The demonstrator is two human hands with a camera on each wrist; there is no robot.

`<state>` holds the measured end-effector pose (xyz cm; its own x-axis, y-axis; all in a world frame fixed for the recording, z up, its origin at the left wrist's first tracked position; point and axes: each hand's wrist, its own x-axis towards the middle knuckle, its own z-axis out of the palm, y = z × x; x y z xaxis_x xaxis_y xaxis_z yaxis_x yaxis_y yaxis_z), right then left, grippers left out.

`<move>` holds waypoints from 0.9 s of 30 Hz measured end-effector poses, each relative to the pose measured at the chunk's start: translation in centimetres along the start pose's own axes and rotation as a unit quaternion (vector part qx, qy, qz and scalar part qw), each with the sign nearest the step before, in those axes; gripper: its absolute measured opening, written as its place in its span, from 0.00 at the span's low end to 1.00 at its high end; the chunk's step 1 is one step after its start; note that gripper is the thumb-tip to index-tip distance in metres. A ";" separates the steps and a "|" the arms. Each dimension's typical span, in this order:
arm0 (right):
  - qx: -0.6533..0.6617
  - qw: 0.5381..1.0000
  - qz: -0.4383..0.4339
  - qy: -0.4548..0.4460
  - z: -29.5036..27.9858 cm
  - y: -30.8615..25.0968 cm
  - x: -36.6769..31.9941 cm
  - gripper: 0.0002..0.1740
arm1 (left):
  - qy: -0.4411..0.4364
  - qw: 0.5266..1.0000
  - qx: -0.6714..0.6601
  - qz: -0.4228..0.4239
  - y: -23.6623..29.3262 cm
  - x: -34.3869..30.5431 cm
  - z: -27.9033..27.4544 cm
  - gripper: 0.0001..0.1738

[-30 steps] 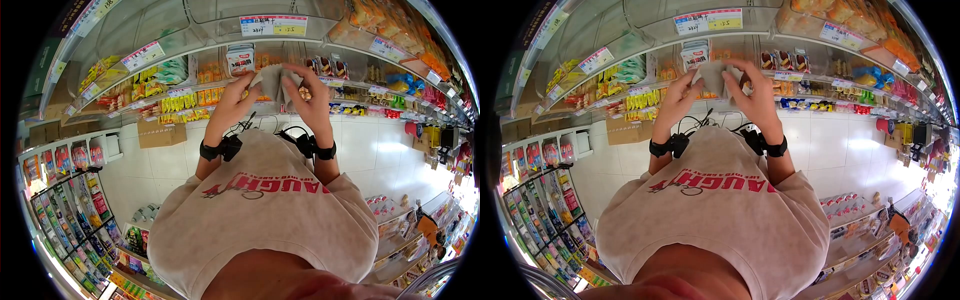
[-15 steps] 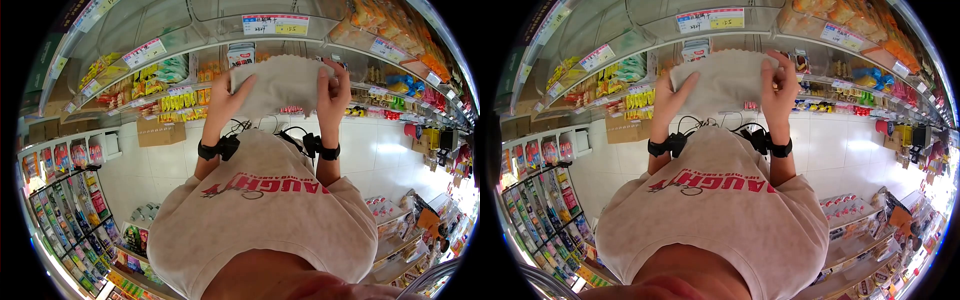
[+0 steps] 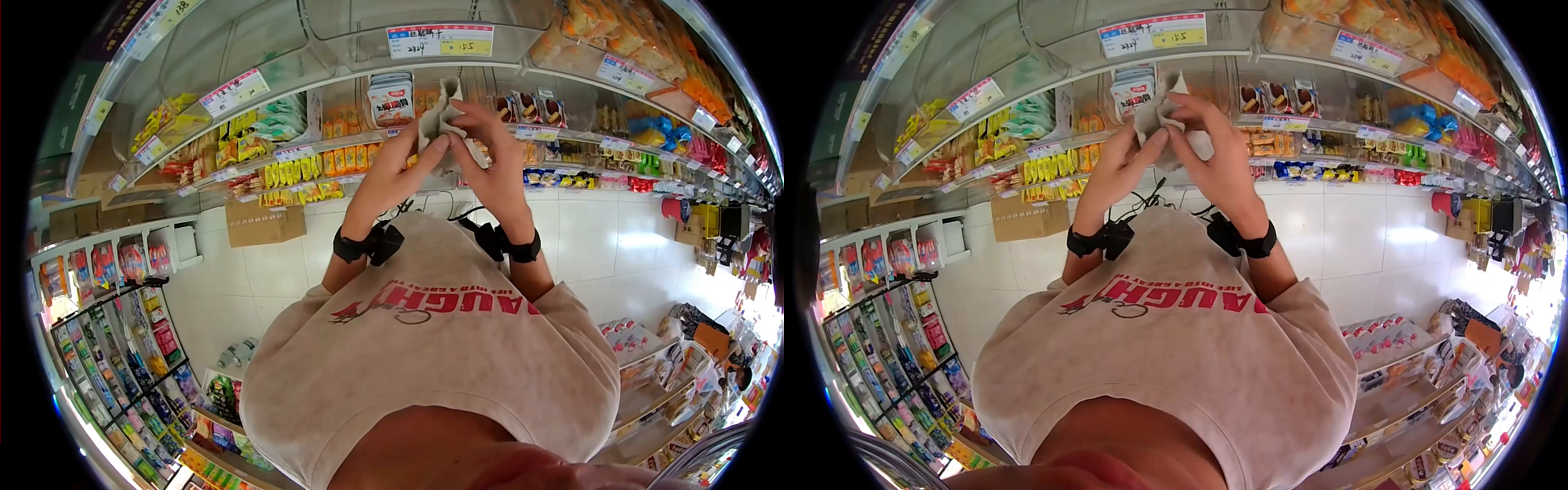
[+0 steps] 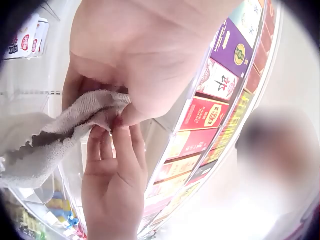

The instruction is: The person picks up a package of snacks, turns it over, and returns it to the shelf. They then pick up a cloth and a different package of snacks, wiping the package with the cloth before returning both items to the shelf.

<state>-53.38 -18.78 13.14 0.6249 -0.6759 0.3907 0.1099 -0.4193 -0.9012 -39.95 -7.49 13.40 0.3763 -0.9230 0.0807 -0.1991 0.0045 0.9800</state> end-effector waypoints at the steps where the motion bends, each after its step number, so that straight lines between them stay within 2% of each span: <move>1: 0.002 1.000 0.001 0.000 0.0 -0.1 -0.1 0.25 | -0.010 1.000 0.006 -0.004 -0.7 0.1 -0.2 0.23; 5: 0.059 0.998 0.018 0.022 -0.2 0.0 -0.1 0.24 | -0.007 1.000 -0.009 0.004 -2.1 0.0 -0.6 0.20; 8: 0.093 0.995 0.025 0.019 -0.2 -0.6 0.1 0.22 | -0.052 0.996 0.027 -0.074 -0.6 0.1 -1.2 0.19; 10: 0.091 0.995 -0.010 -0.032 -0.5 -0.5 0.1 0.22 | -0.015 0.998 -0.054 0.024 -1.0 -0.3 0.1 0.18; 12: 0.121 0.989 -0.018 -0.081 -1.2 -0.2 0.1 0.20 | -0.002 0.995 -0.092 0.038 -1.4 -0.3 0.2 0.18; 14: 0.057 0.997 -0.057 -0.016 -2.3 0.3 0.4 0.22 | -0.013 0.996 -0.086 -0.030 -1.7 0.0 -1.4 0.18; 15: 0.025 0.997 -0.077 0.017 -2.5 0.2 0.6 0.23 | -0.003 0.994 -0.105 -0.029 -1.6 0.0 -1.7 0.18; 16: 0.034 0.998 -0.050 0.033 -2.9 -0.2 0.6 0.27 | 0.006 0.992 -0.125 -0.027 -1.4 -0.1 -1.8 0.18; 19: 0.079 0.991 0.021 -0.108 -4.0 2.2 0.4 0.31 | 0.011 0.987 -0.160 -0.033 -1.3 -0.1 -1.6 0.19; 20: 0.171 0.974 0.072 -0.131 -3.6 2.3 0.0 0.27 | 0.008 0.985 -0.166 -0.037 -1.4 0.0 -1.5 0.19; 23: 0.188 0.957 0.153 -0.158 -3.4 3.3 -0.8 0.24 | 0.001 0.999 -0.029 0.040 -2.2 0.9 -1.1 0.20; 24: 0.157 0.971 0.131 -0.124 -3.1 3.0 -0.8 0.18 | 0.011 0.999 -0.050 0.010 -2.5 0.9 -1.1 0.20; 26: 0.105 0.982 0.114 -0.109 -3.5 3.5 -0.8 0.16 | 0.028 0.994 -0.093 -0.051 -2.9 1.0 -0.8 0.22; 27: 0.079 0.986 0.105 -0.101 -3.7 3.8 -0.9 0.15 | 0.030 0.995 -0.084 -0.042 -2.9 1.1 -0.7 0.19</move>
<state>-56.37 -22.01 10.06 0.7857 -0.5972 0.1615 0.0707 -0.1726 -0.9824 -38.31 -8.28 10.80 0.4387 -0.8986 0.0034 -0.0131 -0.0027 0.9999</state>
